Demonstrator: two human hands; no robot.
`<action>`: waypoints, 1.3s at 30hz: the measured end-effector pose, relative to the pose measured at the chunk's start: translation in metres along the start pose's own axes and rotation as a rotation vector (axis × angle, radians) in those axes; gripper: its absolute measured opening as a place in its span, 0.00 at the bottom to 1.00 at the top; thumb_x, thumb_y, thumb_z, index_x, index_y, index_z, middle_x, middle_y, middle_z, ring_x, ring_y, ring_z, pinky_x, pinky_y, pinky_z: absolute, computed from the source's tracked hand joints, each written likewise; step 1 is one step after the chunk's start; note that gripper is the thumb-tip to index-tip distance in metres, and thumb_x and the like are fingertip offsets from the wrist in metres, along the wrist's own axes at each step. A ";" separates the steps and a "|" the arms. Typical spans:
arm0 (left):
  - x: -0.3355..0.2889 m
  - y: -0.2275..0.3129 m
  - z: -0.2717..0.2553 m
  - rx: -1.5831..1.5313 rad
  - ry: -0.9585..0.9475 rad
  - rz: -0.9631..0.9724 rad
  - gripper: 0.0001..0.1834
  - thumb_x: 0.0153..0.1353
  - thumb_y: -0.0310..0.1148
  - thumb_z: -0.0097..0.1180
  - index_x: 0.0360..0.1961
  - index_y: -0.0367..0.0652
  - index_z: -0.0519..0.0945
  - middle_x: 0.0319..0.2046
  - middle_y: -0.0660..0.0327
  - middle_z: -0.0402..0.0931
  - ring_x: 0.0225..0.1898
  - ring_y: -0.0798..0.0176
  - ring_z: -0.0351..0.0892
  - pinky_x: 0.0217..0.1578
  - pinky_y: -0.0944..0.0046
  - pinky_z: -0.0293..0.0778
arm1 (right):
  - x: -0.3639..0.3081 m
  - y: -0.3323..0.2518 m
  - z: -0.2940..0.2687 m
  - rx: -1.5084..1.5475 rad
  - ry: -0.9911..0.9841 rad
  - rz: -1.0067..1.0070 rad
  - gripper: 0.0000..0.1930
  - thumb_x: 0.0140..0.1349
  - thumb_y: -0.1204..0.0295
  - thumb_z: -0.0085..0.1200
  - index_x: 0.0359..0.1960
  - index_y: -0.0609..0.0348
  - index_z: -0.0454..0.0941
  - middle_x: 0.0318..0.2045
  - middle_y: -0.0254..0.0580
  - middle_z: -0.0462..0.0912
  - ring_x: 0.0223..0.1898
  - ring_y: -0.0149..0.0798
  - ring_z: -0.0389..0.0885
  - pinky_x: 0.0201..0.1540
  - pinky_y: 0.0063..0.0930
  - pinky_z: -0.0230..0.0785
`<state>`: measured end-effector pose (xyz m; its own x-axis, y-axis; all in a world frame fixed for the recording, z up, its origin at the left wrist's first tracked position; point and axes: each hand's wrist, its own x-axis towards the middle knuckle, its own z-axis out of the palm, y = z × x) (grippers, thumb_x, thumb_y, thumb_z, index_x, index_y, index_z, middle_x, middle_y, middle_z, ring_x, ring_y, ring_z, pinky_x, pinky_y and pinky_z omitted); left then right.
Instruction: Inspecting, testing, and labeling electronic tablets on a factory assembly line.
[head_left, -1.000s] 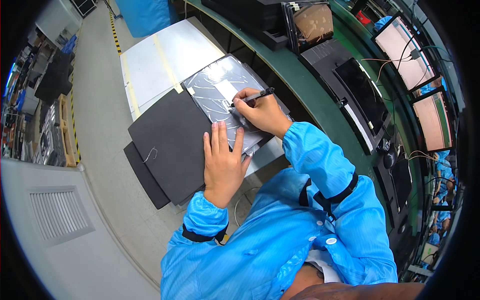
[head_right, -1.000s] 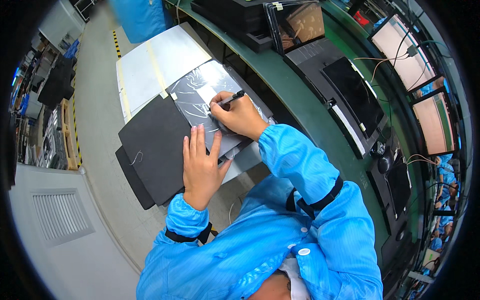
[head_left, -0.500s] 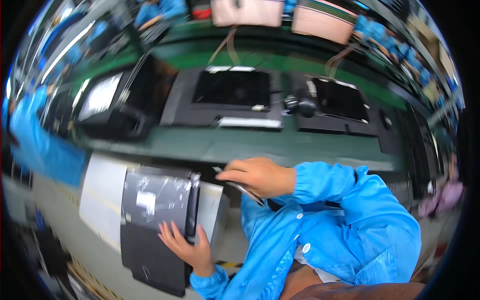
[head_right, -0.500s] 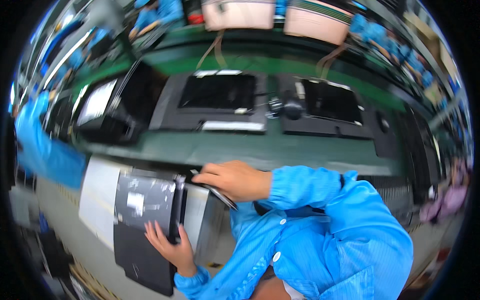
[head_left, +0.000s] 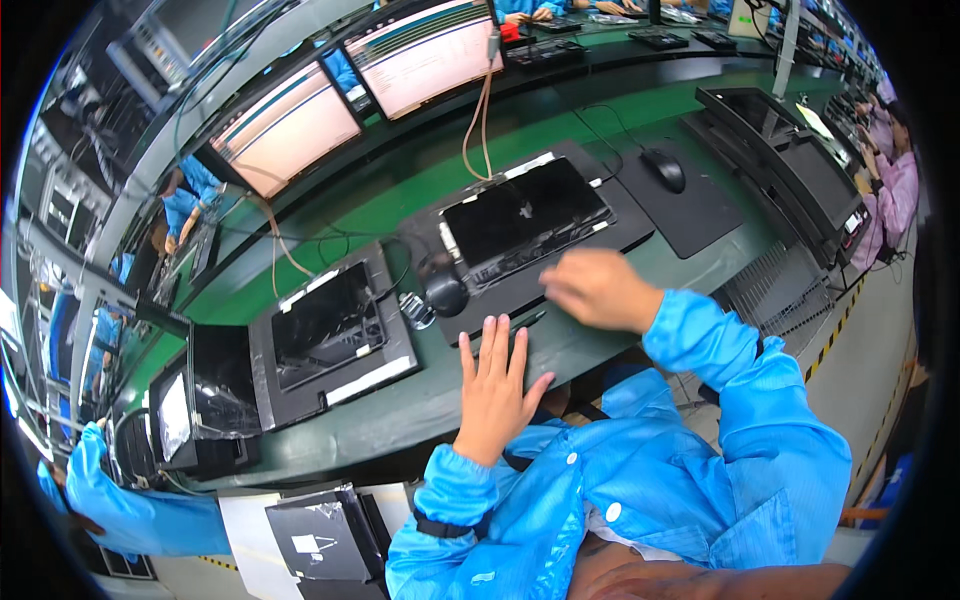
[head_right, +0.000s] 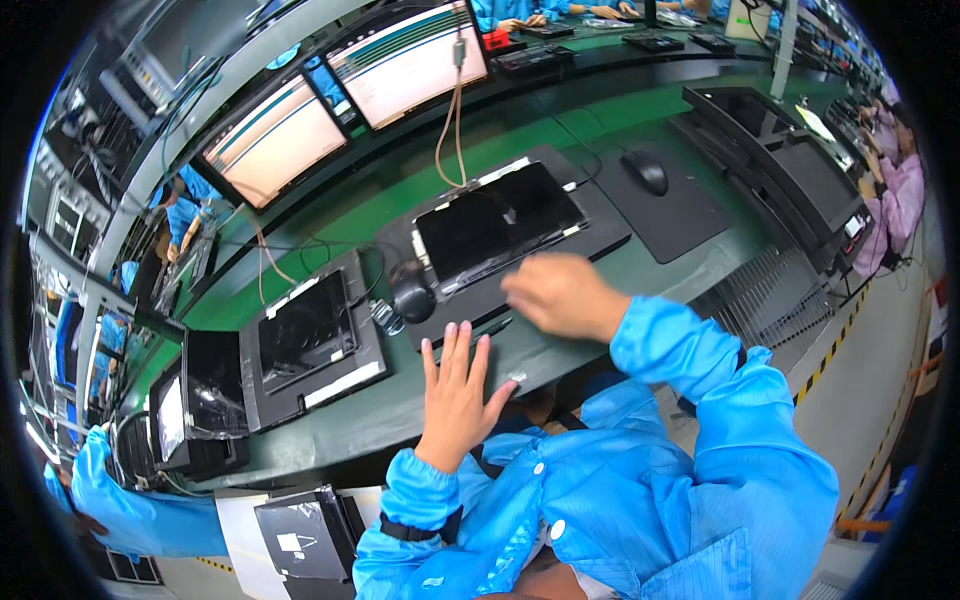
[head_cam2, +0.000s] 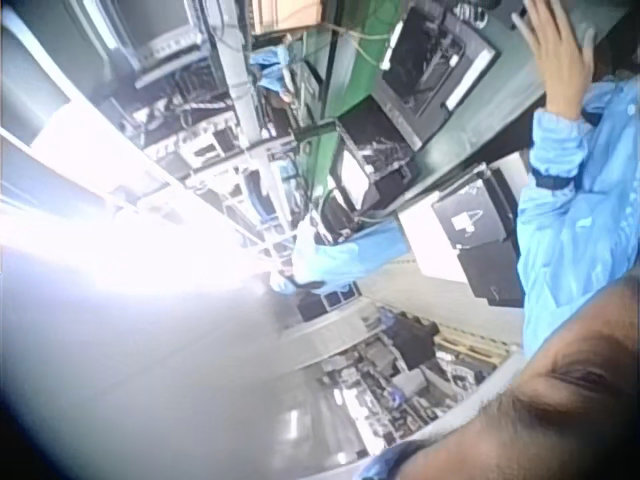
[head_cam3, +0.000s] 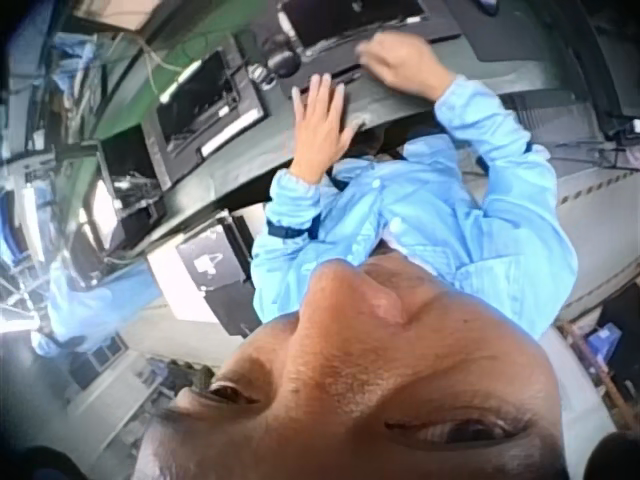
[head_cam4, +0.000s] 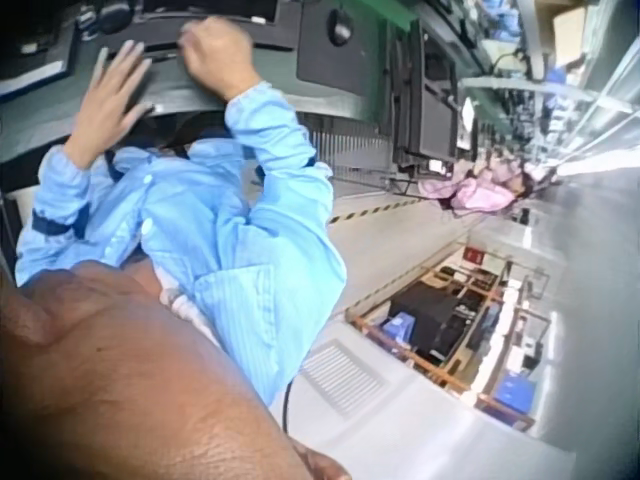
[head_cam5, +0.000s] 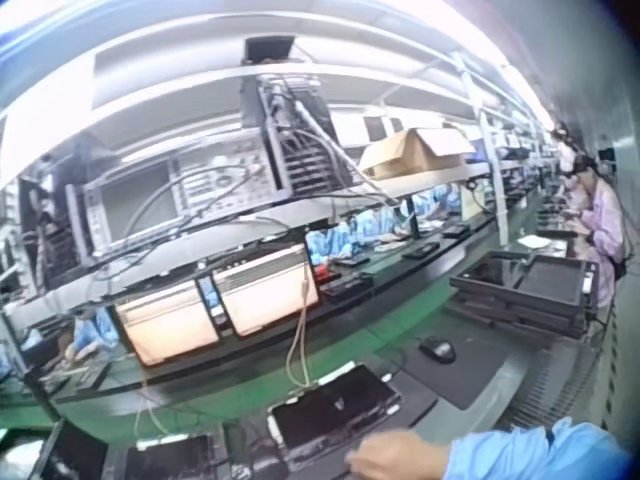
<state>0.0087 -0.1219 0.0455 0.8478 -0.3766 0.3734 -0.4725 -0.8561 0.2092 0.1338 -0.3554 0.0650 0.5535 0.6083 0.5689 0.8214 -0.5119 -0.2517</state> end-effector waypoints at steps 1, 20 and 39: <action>0.009 0.001 0.004 0.016 0.014 0.014 0.38 0.60 0.44 0.69 0.67 0.36 0.71 0.73 0.41 0.59 0.77 0.38 0.53 0.74 0.31 0.43 | 0.005 0.028 -0.013 -0.100 0.026 0.044 0.11 0.60 0.69 0.62 0.43 0.57 0.82 0.37 0.44 0.81 0.40 0.48 0.82 0.42 0.43 0.75; 0.171 -0.021 0.061 0.008 0.221 -0.032 0.40 0.49 0.48 0.72 0.60 0.36 0.75 0.64 0.40 0.66 0.70 0.35 0.60 0.68 0.26 0.51 | 0.055 0.209 -0.067 0.227 -0.319 0.163 0.09 0.61 0.77 0.58 0.42 0.64 0.75 0.29 0.44 0.77 0.30 0.32 0.77 0.35 0.29 0.72; -0.312 0.042 -0.206 -0.151 1.339 -1.165 0.15 0.69 0.31 0.64 0.52 0.33 0.82 0.45 0.55 0.85 0.42 0.65 0.83 0.43 0.59 0.80 | 0.070 0.066 -0.061 -0.436 -0.207 -0.329 0.26 0.69 0.63 0.58 0.67 0.56 0.74 0.71 0.52 0.67 0.69 0.51 0.69 0.70 0.39 0.59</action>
<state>-0.3253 0.0321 0.1240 0.0082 0.9253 0.3792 0.0901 -0.3783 0.9213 0.2180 -0.3837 0.1359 0.3302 0.8609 0.3871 0.8461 -0.4517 0.2831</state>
